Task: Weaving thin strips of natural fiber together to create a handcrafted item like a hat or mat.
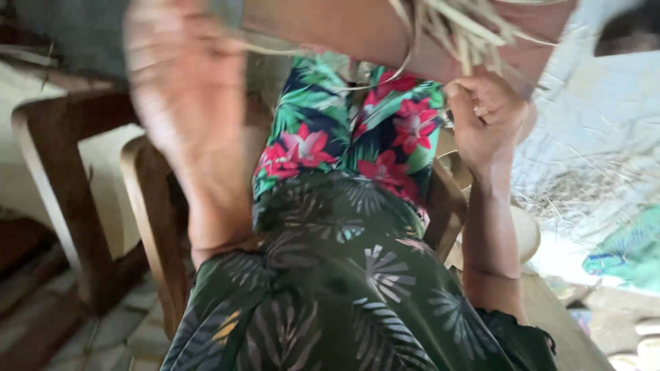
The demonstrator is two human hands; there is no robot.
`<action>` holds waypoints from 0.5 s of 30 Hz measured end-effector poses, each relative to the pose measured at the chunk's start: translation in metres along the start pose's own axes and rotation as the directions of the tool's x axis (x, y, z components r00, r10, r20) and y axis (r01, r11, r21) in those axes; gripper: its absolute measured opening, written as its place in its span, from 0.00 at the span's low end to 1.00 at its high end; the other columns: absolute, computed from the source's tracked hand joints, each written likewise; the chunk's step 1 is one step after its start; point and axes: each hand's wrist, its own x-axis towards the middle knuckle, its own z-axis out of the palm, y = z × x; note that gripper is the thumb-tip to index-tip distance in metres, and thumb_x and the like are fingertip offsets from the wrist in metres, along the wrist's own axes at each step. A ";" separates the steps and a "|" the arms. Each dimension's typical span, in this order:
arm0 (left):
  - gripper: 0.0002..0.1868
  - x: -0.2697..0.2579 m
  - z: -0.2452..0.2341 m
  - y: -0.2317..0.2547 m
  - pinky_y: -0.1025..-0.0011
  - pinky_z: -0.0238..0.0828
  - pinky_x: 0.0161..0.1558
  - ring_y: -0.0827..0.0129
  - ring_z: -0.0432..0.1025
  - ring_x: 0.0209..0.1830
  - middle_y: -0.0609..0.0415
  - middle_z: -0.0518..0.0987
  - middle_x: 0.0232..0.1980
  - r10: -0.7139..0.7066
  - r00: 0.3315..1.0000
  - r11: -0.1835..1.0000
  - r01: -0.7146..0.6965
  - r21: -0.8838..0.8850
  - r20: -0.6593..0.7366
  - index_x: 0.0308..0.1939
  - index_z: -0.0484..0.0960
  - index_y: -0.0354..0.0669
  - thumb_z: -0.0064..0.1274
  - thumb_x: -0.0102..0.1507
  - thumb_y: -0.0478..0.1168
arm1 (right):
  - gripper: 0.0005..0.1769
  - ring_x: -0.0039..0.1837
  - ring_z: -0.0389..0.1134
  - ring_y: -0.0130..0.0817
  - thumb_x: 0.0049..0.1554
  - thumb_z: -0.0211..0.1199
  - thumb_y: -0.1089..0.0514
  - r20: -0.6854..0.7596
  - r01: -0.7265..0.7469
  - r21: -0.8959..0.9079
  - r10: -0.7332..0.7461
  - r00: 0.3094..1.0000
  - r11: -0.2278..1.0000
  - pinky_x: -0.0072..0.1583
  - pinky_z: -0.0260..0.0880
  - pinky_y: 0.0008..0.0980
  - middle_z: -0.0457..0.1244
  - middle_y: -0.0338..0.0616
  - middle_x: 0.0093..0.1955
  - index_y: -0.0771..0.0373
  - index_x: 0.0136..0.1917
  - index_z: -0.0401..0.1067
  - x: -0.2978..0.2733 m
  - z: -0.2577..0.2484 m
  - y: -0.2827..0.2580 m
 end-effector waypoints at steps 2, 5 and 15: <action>0.17 0.004 -0.013 0.028 0.70 0.67 0.55 0.71 0.68 0.55 0.54 0.72 0.59 0.254 0.959 0.920 -0.280 0.276 0.124 0.56 0.76 0.50 0.63 0.66 0.42 | 0.03 0.47 0.67 0.35 0.65 0.66 0.72 -0.087 0.055 -0.148 -0.068 0.994 0.987 0.47 0.65 0.31 0.68 0.51 0.47 0.72 0.52 0.79 0.006 -0.007 0.001; 0.08 -0.004 0.005 0.036 0.65 0.69 0.51 0.69 0.68 0.41 0.58 0.75 0.40 0.368 0.929 0.827 -0.309 0.469 -0.037 0.51 0.80 0.50 0.63 0.71 0.42 | 0.05 0.53 0.70 0.45 0.66 0.65 0.76 -0.021 0.182 -0.209 -0.191 0.981 0.961 0.53 0.70 0.36 0.70 0.58 0.51 0.75 0.55 0.77 0.026 -0.015 -0.024; 0.10 -0.002 -0.024 0.014 0.77 0.55 0.29 0.76 0.64 0.25 0.60 0.72 0.28 0.242 0.960 0.928 -0.187 0.322 -0.140 0.36 0.76 0.48 0.64 0.65 0.38 | 0.12 0.33 0.66 0.36 0.66 0.68 0.53 0.170 0.235 -0.679 -0.163 0.972 0.695 0.33 0.66 0.35 0.66 0.46 0.42 0.60 0.43 0.77 0.075 0.062 0.020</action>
